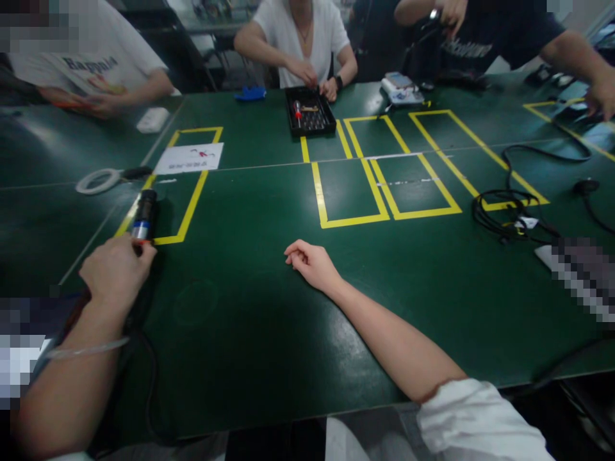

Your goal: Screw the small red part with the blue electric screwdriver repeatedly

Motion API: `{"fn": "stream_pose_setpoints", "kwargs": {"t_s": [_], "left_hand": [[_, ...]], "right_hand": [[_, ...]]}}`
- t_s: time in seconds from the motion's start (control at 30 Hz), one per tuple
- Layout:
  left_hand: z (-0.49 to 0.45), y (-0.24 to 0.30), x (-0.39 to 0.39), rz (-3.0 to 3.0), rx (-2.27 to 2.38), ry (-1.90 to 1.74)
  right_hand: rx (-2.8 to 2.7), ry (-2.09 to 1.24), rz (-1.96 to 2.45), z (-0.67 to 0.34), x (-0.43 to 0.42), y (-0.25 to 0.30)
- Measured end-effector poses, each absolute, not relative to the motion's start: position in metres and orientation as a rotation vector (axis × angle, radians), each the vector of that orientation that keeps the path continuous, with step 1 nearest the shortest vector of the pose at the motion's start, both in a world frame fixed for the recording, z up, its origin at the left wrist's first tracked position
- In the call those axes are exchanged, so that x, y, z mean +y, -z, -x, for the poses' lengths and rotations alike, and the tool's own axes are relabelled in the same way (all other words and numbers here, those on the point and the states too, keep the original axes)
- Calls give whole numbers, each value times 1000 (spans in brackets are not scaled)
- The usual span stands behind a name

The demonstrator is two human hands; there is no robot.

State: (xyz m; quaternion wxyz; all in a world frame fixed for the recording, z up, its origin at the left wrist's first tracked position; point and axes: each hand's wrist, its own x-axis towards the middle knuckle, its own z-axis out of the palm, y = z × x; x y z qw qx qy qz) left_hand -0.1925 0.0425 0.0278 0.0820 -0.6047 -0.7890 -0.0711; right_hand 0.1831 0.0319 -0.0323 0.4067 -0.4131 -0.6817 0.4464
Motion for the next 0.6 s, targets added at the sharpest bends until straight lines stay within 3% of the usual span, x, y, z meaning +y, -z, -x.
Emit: {"fn": "stream_pose_setpoints", "kwargs": {"t_s": [0.13,0.43,0.6], "left_hand": [[152,-34,45,1847,-2182,279],[21,-21,43,3226,-2170,1087],[3,-6,40,3422,-2127,1398]], "right_hand": [[-1726,-1127,1057,-183,32,32],[-1723,-1147,1015,-184,32,34],[-1770,-1173,931,-183,31,30]]}}
